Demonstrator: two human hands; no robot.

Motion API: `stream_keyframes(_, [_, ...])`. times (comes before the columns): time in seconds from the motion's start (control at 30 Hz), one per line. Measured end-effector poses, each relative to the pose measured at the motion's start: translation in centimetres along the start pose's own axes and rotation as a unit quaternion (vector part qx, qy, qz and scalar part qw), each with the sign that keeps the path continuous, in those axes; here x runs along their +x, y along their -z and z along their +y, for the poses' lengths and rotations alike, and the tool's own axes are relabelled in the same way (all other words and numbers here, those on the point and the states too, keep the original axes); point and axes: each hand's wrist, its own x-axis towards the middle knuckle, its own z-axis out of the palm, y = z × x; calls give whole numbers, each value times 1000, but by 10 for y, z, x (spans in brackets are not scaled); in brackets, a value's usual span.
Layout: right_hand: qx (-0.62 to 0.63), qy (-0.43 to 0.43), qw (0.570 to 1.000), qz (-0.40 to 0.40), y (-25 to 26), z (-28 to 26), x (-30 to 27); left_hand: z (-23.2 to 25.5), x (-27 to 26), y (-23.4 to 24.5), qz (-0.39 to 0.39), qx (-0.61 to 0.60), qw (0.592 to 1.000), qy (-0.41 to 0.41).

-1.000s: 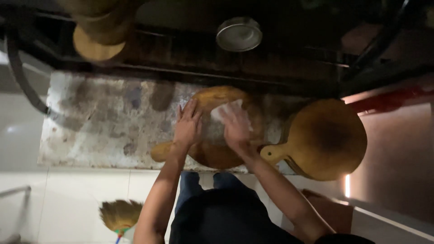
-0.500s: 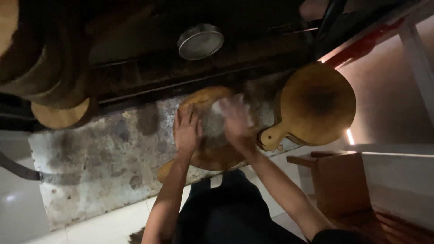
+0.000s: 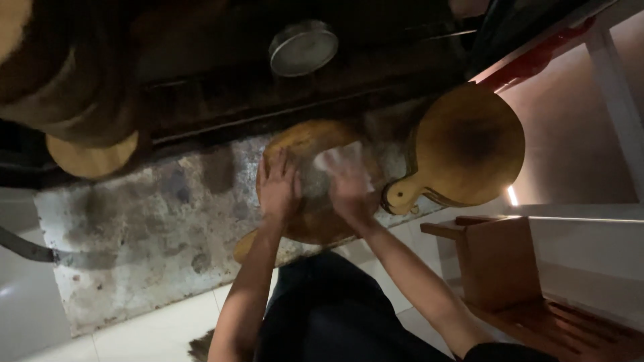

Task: Clean and stack wooden pizza peels or cutting boards in a kitchen.

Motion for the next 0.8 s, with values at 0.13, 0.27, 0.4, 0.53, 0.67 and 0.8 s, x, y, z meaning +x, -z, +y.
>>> stream_keyframes(0.13, [-2,57,996,-76,23,-22,-13,-5,-4,-10,-4,29,1000,0])
stream_keyframes(0.27, [-64,-25,996,-54,29,-4,-34,3,-3,0,11,27,999,-32])
stream_keyframes(0.4, [-115,-75,989,-49,33,8,-9,1,-2,-4,-56,29,996,-59])
stream_keyframes(0.53, [-149,-154,976,-37,20,20,20,-1,-3,3,-130,-100,983,-78])
stream_keyframes(0.67, [-134,-176,975,-36,23,4,12,6,7,21,-135,-23,977,-162])
stream_keyframes(0.8, [-129,-186,974,27,16,-24,-26,15,13,33,-157,-60,977,-129])
